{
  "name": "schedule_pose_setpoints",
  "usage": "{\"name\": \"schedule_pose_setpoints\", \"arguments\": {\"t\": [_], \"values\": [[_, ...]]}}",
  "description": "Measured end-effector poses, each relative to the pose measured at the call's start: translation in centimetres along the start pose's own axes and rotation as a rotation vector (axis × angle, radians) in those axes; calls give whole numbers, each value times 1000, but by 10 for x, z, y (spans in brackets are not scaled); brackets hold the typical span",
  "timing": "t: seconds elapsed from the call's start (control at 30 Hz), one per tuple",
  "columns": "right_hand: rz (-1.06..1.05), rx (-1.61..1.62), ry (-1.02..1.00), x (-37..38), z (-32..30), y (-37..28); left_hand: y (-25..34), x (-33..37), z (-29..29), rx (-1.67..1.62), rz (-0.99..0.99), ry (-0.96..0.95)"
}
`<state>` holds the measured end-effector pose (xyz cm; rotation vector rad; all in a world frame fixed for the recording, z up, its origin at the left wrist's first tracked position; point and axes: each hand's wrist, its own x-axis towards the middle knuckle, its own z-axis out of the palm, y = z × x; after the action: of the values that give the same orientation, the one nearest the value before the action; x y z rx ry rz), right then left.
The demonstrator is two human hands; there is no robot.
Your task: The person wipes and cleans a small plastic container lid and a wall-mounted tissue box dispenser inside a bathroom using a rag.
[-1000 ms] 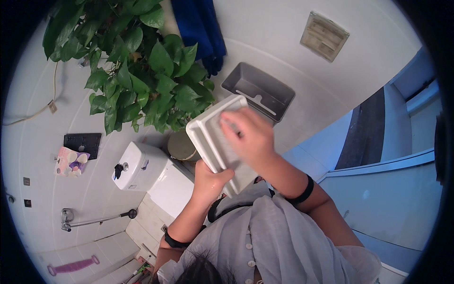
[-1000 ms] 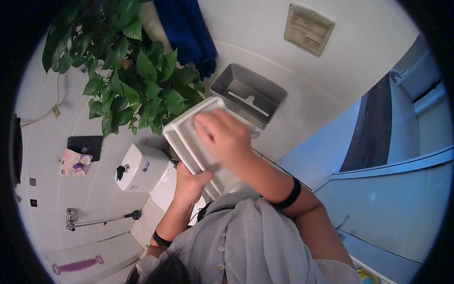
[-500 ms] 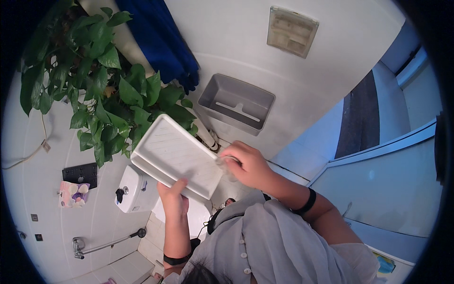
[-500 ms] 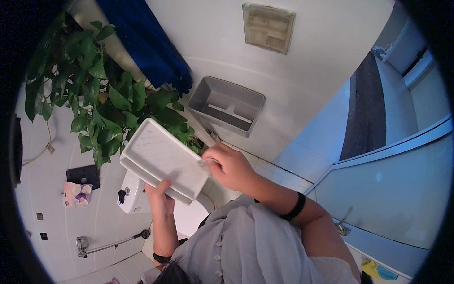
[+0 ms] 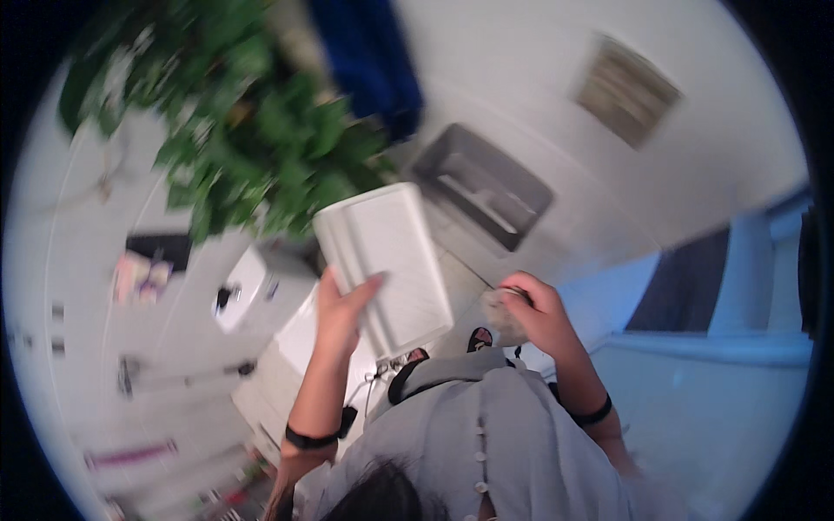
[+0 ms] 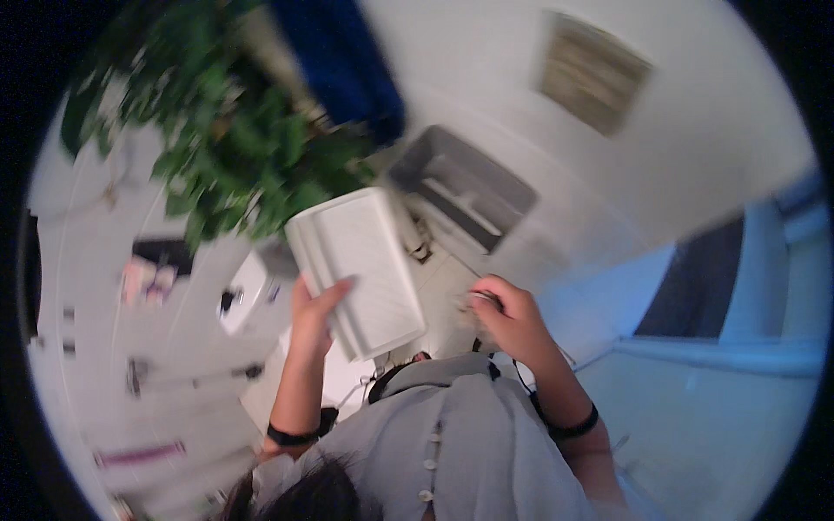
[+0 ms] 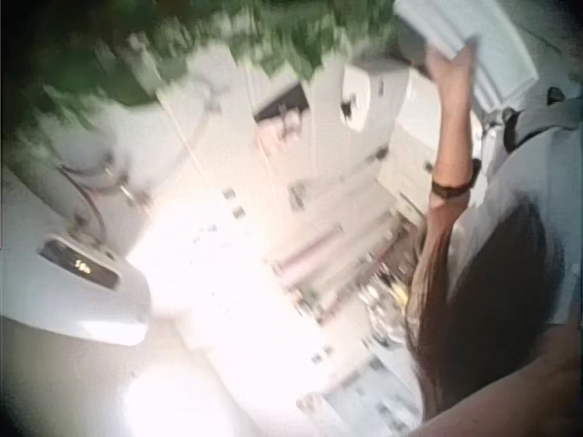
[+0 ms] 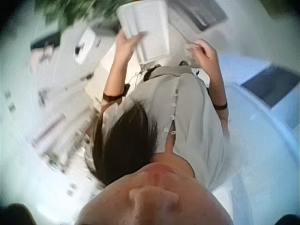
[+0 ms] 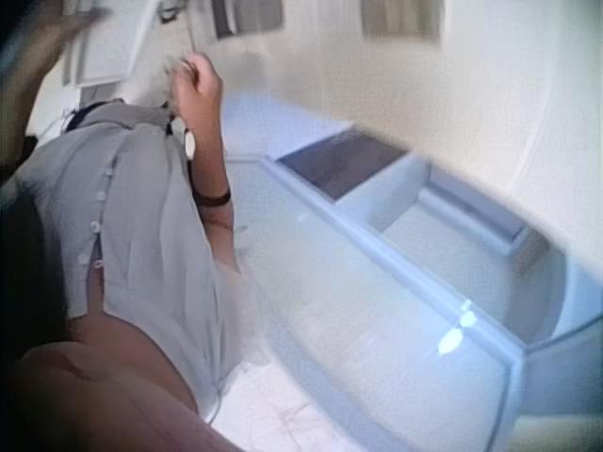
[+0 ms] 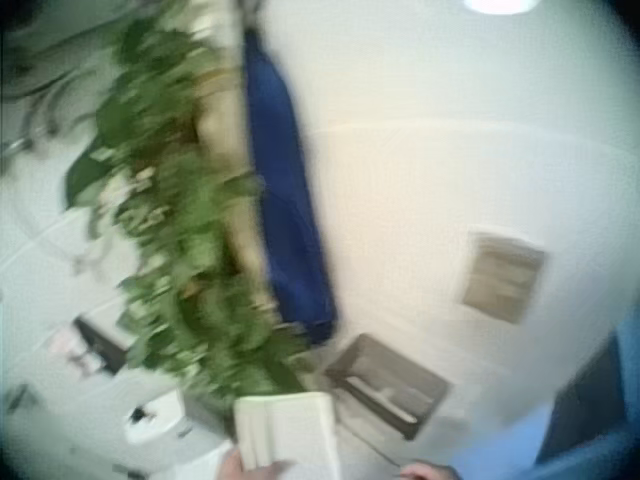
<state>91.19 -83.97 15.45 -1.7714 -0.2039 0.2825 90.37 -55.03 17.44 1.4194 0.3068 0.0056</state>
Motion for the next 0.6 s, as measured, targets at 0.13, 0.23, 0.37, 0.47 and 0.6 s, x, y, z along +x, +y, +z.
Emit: {"name": "schedule_pose_setpoints", "arguments": {"t": [0.13,0.23,0.37,0.47,0.6], "values": [[109,-55,-185,-8,5,13,-33,-12,-45,332,-88,-211],[141,-128,-282,4,29,11,-64,-29,-97,361,-150,-239],[250,-183,-370,12,50,11,-165,-51,-171,903,-230,-152],[276,-231,-347,21,30,6,-205,-42,-168,864,-269,-80],[394,-307,-361,43,108,12,-319,-15,-259,881,-416,211]]}}
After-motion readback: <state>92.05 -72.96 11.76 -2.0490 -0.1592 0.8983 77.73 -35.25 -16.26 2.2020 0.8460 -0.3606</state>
